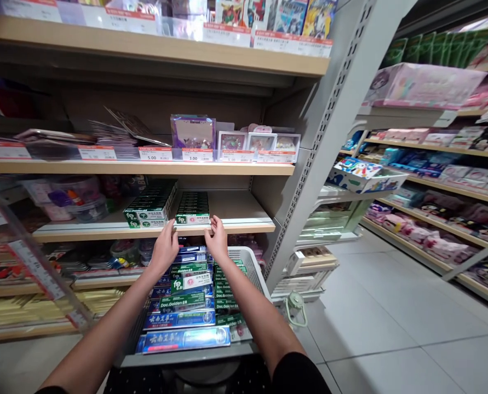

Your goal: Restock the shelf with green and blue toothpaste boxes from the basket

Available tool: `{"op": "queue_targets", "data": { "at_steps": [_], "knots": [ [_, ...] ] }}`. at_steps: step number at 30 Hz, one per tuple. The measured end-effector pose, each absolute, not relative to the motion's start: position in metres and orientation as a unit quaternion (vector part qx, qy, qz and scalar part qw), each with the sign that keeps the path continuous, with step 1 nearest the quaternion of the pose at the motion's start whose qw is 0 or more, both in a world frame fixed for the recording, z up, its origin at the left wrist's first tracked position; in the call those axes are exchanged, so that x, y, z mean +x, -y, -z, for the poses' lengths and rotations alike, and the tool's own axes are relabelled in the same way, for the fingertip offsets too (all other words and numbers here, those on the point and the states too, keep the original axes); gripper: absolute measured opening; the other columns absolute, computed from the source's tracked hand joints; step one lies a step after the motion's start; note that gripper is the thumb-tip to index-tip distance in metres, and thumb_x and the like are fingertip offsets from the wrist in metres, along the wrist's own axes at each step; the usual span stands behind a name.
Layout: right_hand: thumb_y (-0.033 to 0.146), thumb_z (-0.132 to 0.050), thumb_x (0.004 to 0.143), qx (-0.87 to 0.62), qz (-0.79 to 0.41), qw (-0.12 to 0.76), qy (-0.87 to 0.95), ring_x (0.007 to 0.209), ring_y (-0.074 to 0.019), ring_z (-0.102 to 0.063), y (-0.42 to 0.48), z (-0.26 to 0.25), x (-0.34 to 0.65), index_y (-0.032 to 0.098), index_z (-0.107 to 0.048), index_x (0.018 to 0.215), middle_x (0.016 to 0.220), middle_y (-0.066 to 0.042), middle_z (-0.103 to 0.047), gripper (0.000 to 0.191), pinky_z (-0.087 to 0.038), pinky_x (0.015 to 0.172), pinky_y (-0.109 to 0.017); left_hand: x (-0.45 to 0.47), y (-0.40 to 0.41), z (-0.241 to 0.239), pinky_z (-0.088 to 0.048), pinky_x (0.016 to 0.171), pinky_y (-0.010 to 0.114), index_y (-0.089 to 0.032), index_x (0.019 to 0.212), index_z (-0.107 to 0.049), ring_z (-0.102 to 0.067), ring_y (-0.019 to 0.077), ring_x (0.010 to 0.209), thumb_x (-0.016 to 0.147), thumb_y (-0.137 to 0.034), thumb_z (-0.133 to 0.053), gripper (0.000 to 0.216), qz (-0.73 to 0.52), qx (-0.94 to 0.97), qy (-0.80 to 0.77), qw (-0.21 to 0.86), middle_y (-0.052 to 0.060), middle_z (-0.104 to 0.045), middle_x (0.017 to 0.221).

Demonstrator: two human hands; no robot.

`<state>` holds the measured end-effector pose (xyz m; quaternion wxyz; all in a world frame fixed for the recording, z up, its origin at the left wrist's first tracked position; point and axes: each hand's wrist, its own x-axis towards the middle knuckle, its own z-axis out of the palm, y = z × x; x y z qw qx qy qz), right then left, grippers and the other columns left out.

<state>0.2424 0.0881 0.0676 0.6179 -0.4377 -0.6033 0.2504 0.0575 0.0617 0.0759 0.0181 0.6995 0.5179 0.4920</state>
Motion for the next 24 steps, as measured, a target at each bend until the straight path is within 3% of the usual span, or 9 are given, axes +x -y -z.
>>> {"op": "queue_targets", "data": {
  "at_steps": [8, 16, 20, 24],
  "knots": [
    [0.03, -0.058, 0.082, -0.462, -0.306, 0.583, 0.593, 0.11, -0.0222, -0.063, -0.018, -0.038, 0.266, 0.02, -0.056, 0.111, 0.114, -0.011, -0.065, 0.031, -0.052, 0.096, -0.04, 0.02, 0.001, -0.045, -0.045, 0.1, 0.043, -0.018, 0.121, -0.059, -0.058, 0.0261, 0.113, 0.093, -0.029, -0.038, 0.037, -0.485, 0.645, -0.583, 0.098, 0.012, -0.063, 0.119],
    [0.034, -0.059, 0.079, -0.526, -0.35, 0.545, 0.551, 0.091, -0.0206, -0.066, 0.0, 0.004, 0.277, 0.017, -0.06, 0.101, 0.101, -0.01, -0.068, 0.028, -0.054, 0.084, -0.036, 0.018, 0.024, -0.007, -0.052, 0.069, 0.031, -0.018, 0.112, -0.061, -0.066, 0.0222, 0.088, 0.085, -0.038, -0.05, 0.036, -0.457, 0.607, -0.615, 0.209, 0.01, -0.068, 0.11],
    [0.037, -0.061, 0.078, -0.527, -0.39, 0.509, 0.558, 0.081, -0.0188, -0.065, 0.009, 0.012, 0.275, 0.017, -0.061, 0.1, 0.094, -0.007, -0.068, 0.03, -0.053, 0.076, -0.032, 0.019, 0.03, 0.002, -0.051, 0.07, 0.031, -0.019, 0.112, -0.061, -0.066, 0.0208, 0.083, 0.084, -0.04, -0.051, 0.037, -0.437, 0.612, -0.624, 0.211, 0.009, -0.069, 0.106],
    [0.039, -0.063, 0.077, -0.544, -0.393, 0.455, 0.585, 0.074, -0.0177, -0.063, 0.017, 0.009, 0.271, 0.017, -0.063, 0.098, 0.088, -0.005, -0.068, 0.031, -0.052, 0.071, -0.031, 0.02, 0.035, -0.003, -0.05, 0.068, 0.03, -0.018, 0.103, -0.063, -0.065, 0.0196, 0.073, 0.083, -0.046, -0.053, 0.036, -0.403, 0.613, -0.634, 0.243, 0.005, -0.071, 0.084]
  ]
}}
